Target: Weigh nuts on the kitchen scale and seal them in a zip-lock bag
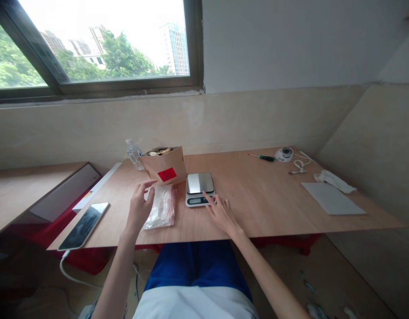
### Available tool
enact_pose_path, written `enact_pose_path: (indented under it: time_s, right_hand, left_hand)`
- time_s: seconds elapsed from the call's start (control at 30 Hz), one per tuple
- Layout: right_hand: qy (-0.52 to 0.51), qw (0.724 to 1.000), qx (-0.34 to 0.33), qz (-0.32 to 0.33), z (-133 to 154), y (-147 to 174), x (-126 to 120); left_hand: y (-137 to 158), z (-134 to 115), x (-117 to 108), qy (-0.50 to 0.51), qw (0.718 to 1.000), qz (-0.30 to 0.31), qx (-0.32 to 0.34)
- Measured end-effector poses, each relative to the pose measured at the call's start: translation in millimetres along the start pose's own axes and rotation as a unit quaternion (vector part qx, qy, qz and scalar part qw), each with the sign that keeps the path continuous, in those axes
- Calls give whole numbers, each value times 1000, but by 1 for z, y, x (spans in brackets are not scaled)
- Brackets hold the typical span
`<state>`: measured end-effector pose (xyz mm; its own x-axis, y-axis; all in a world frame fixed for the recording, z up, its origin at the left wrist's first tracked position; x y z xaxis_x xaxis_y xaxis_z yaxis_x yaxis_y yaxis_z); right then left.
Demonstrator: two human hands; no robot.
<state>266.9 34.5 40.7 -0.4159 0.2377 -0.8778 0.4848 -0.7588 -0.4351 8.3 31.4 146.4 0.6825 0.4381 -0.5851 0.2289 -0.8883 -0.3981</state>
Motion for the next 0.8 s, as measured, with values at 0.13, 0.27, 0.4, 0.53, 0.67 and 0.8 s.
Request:
enact_pose_path:
  time_s: [0.13,0.27,0.4,0.53,0.67,0.8]
  right_hand:
    - [-69,992,67,-83,-29,15,4]
    - [-182,946,189,-188,-70,29,10]
    - [-207,924,235,-218,-85,37,13]
    - [-219,918,250,-216,-85,39,16]
    - [-229,915,256,-210,-86,39,19]
    - [-236,916,257,-199,-86,39,18]
  left_hand:
    - [-39,-43,-19,28,994,-69,78]
    - [-92,-68,-18,-17,989,-87,118]
    - [-128,-60,8,-159,982,48,91]
    - [-138,-50,17,-198,975,67,76]
    - [-142,-50,19,-234,965,84,85]
    - [-148,-49,24,-264,951,120,110]
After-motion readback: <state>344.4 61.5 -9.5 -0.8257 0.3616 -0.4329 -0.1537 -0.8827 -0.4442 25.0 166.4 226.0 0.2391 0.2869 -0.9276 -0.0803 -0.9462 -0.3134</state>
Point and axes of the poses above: each hand's wrist, its own y-axis away from the middle knuckle, its own x-axis out of the palm, z = x × y, the point moved 4 cm from there along -y, towards the middle knuckle, and after that the axes turned 12 degrees about -x, right-handed, at the moved point
